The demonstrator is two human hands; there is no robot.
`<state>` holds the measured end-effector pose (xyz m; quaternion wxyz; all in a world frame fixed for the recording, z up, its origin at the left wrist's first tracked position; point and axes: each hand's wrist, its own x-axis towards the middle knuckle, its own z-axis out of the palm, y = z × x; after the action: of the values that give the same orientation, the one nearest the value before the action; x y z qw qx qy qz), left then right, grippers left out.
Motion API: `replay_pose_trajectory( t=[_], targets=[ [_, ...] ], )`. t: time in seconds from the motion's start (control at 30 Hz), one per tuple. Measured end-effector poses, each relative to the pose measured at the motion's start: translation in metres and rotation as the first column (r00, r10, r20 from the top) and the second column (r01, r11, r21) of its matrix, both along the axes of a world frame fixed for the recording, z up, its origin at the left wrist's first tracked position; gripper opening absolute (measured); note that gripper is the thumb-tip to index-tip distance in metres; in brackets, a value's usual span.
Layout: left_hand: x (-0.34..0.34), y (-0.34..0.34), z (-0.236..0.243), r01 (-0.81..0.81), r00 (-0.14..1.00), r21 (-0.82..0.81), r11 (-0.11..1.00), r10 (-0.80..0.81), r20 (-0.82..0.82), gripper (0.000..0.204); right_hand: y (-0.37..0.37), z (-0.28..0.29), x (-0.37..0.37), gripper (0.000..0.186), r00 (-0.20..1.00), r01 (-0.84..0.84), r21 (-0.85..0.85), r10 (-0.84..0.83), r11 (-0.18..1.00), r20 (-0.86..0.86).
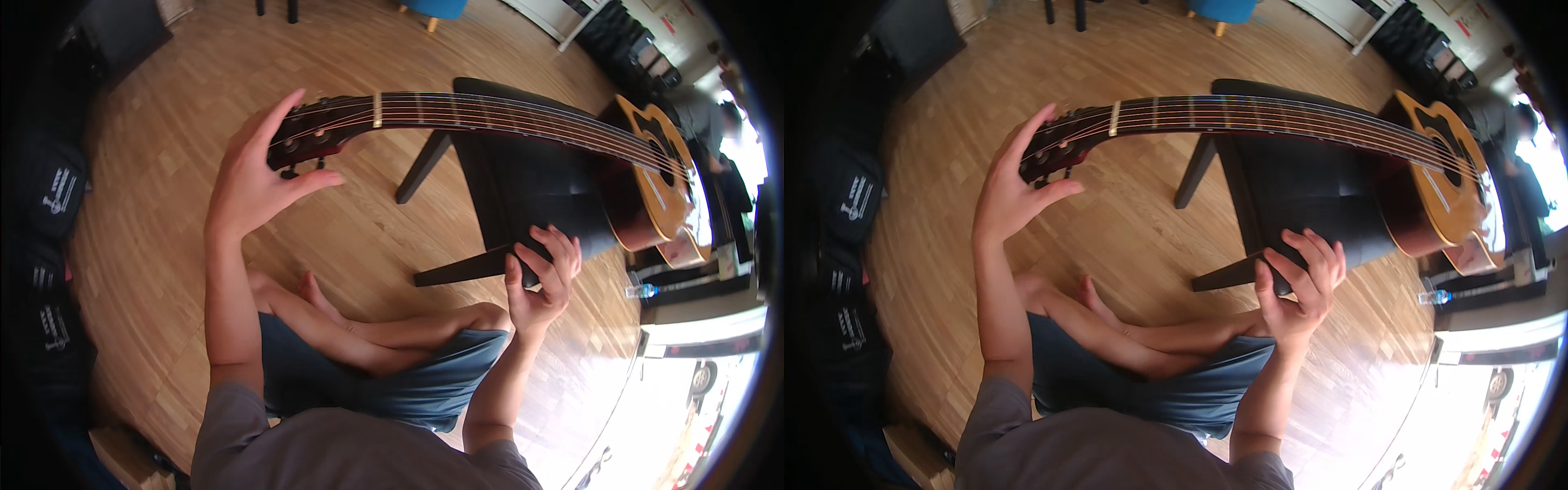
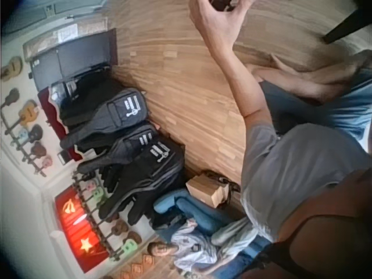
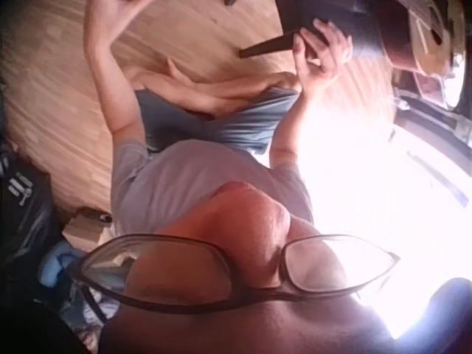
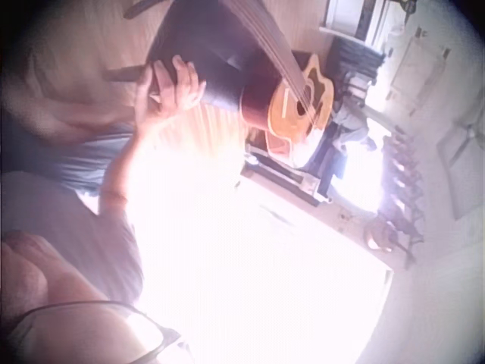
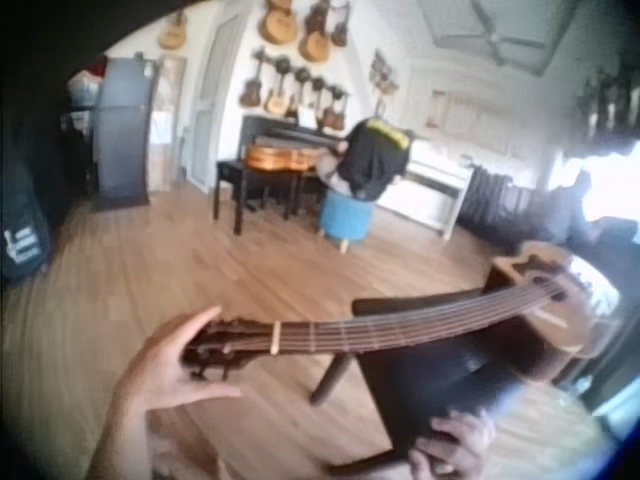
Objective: The person moves a black bench and places an acoustic guitar on it. They then sit on the floor and tune the guitar by adjusting the tuning pegs on the headstock.
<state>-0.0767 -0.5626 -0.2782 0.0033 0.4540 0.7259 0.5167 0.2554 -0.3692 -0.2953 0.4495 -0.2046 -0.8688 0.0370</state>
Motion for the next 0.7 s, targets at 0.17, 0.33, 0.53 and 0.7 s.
replay_pose_trajectory(
  t=[0.17, 0.33, 0.53, 0.7],
  targets=[
    [0.004, -0.006, -0.026, 0.017, 0.999, 0.016, 1.000, -0.017, 0.042, 0.100, 0.042, 0.044, 0.012, 0.042, 0.947, -0.066, -0.431, -0.079, 0.900, -0.311],
    [0.025, -0.015, -0.038, 0.096, 0.989, -0.076, 0.992, -0.104, -0.101, 0.104, 0.099, 0.061, 0.012, 0.049, 0.935, -0.038, -0.648, -0.202, 0.761, -0.292],
    [0.036, -0.011, -0.056, 0.146, 0.971, 0.082, 0.986, -0.127, -0.201, 0.102, 0.121, 0.057, -0.019, 0.052, 0.924, -0.118, -0.677, -0.170, 0.726, -0.344],
    [0.031, 0.001, -0.035, 0.144, 0.967, 0.037, 0.989, -0.132, -0.216, 0.098, 0.139, 0.060, -0.029, 0.049, 0.846, -0.316, -0.626, -0.088, 0.713, -0.527]
  ],
)
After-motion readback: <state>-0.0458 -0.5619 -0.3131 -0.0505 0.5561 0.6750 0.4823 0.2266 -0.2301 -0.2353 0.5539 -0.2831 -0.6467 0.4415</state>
